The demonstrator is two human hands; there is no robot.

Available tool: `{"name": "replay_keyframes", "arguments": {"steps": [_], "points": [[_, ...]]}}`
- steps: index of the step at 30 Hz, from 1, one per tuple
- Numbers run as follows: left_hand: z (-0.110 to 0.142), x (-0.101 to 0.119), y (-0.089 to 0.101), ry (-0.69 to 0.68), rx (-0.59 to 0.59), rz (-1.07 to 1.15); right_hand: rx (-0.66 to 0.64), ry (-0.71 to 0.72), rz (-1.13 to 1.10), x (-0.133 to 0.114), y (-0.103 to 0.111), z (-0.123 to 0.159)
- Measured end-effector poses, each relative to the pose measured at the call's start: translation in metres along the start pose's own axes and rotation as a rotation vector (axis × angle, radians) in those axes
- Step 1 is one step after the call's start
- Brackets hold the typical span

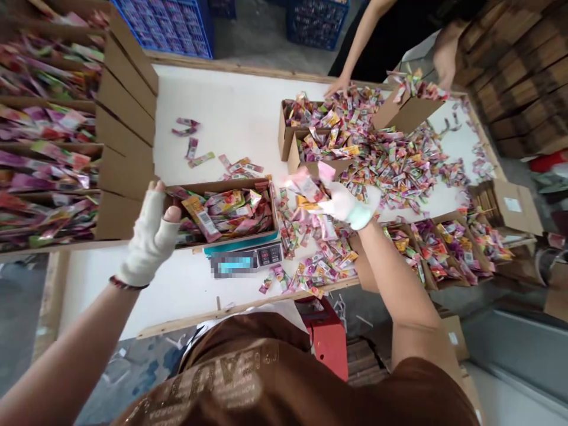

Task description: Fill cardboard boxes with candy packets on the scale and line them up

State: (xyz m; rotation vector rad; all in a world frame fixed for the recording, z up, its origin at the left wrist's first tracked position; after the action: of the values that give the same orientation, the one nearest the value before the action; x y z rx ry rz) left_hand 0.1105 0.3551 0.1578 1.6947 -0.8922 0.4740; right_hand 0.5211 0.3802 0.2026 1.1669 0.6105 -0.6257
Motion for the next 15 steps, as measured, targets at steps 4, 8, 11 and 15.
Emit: {"name": "replay_keyframes", "arguments": {"steps": [4, 8, 11, 15], "points": [[0.015, -0.015, -0.001, 0.026, 0.058, 0.032, -0.286, 0.329, 0.134, -0.118, -0.081, -0.022], [0.024, -0.023, -0.002, 0.039, 0.068, 0.075, -0.414, 0.266, 0.827, -0.139, -0.199, -0.046], [0.019, -0.024, -0.006, 0.022, 0.056, 0.099, -0.414, 0.214, 1.076, -0.128, -0.240, -0.059], [0.009, -0.022, -0.005, 0.037, 0.020, 0.133, -0.517, 0.190, 0.935, -0.127, -0.218, -0.056]]}}
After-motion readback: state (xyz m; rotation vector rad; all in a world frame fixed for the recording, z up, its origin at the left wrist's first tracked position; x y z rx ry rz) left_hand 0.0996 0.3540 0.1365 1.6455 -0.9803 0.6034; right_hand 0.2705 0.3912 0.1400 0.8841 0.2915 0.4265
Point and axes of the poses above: each hand's wrist, its own z-axis away from the middle knuckle, its own y-axis out of the back of the hand, x = y × z, the point moved 8 cm from there along -z, towards the middle knuckle, and after that the axes turned 5 degrees about -y, right-handed, at the moved point
